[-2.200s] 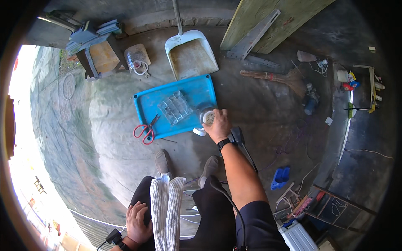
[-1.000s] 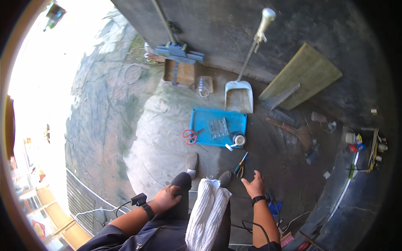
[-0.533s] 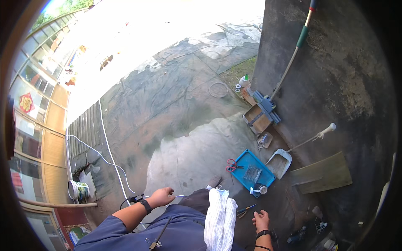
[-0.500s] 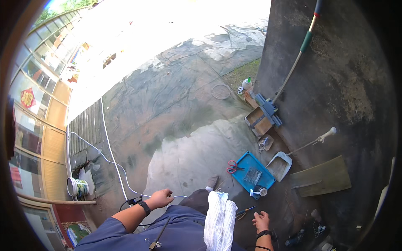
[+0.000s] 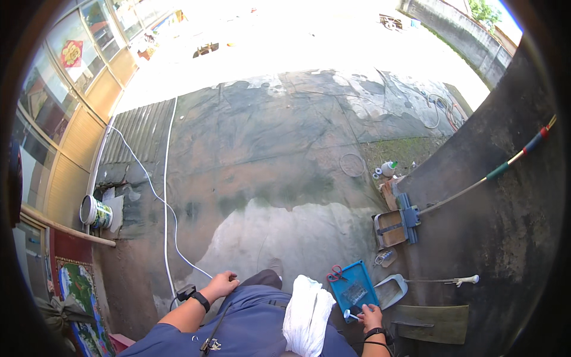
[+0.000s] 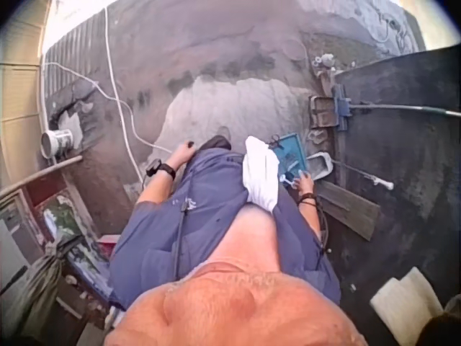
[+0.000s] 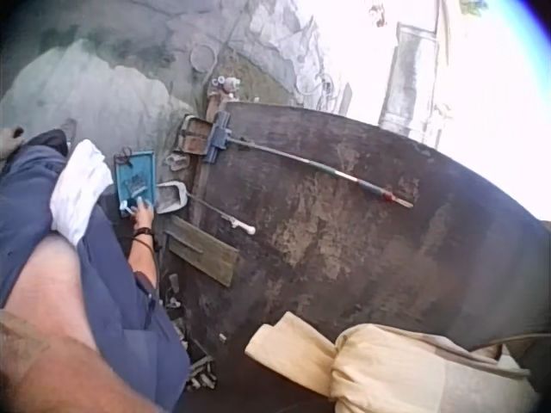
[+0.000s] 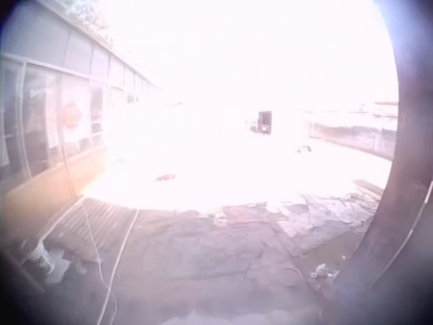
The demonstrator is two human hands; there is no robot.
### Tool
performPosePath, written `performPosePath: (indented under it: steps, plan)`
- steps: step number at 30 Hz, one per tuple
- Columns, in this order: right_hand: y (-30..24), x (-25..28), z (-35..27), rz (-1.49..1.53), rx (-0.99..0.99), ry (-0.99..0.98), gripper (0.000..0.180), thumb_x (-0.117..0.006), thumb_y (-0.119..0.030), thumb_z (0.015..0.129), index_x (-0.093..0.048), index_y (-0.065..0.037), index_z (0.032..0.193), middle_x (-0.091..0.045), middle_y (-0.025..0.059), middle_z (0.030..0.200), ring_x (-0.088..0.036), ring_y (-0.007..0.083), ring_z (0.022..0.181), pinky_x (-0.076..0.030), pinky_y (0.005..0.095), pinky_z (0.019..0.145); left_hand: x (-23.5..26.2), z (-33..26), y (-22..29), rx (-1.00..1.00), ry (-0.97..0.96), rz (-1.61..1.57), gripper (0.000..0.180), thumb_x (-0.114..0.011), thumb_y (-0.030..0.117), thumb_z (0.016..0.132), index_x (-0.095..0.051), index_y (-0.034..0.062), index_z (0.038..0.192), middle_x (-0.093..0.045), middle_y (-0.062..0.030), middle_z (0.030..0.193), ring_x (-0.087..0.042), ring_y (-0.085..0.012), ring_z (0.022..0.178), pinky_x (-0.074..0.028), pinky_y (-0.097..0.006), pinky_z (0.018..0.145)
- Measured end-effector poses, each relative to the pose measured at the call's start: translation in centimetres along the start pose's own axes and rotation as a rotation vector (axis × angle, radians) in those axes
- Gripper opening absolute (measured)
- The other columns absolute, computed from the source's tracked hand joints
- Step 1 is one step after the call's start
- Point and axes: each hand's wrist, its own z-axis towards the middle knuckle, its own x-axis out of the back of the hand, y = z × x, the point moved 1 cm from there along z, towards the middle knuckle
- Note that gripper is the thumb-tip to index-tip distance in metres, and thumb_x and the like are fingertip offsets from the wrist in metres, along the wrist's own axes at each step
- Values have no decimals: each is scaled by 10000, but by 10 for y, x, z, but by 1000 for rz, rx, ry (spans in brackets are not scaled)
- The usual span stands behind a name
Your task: The person is seen moving a ladder, using pliers/wire cutters on an electrical wire, walking through a building, and then organizing wires on a couch.
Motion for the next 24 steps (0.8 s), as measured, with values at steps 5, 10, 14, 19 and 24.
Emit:
performPosePath:
  steps: [5,10,14,19,24]
  plan:
    - [-120,-79,4,-113,154,-111,484,-637,-232,903,-439,-34,1297,-584,107,1035,-641,198,715,-473,275,529,58,29,-5,34,111,-100,490,-595,345,854,-579,1,1202,-656,-192,1129,-630,-320,1056,-493,-376,909]
    - [-218,-155,13,-276,255,-226,494,-640,-232,900,-449,-17,1301,-597,125,1091,-652,183,735,-488,269,558,87,47,-10,85,205,-189,472,-607,331,850,-585,-4,1183,-656,-198,1121,-630,-321,1054,-494,-375,904]
    - [-268,-195,47,-396,255,-314,517,-644,-232,895,-440,-9,1314,-599,139,1135,-655,182,747,-495,274,569,90,60,-8,167,240,-314,476,-611,330,843,-587,-9,1177,-661,-205,1100,-637,-319,1038,-496,-376,894]
    - [-336,-243,95,-531,208,-370,501,-634,-238,902,-446,-2,1302,-605,136,1115,-653,193,748,-494,278,567,101,80,13,256,356,-508,468,-616,300,841,-584,-22,1179,-663,-206,1080,-642,-290,1023,-501,-359,870]
    - [-422,-304,142,-592,269,-439,476,-627,-242,903,-462,-11,1284,-606,127,1082,-647,199,743,-493,281,562,87,98,32,344,425,-643,443,-627,267,852,-583,-36,1171,-657,-189,1070,-634,-264,997,-497,-342,863]
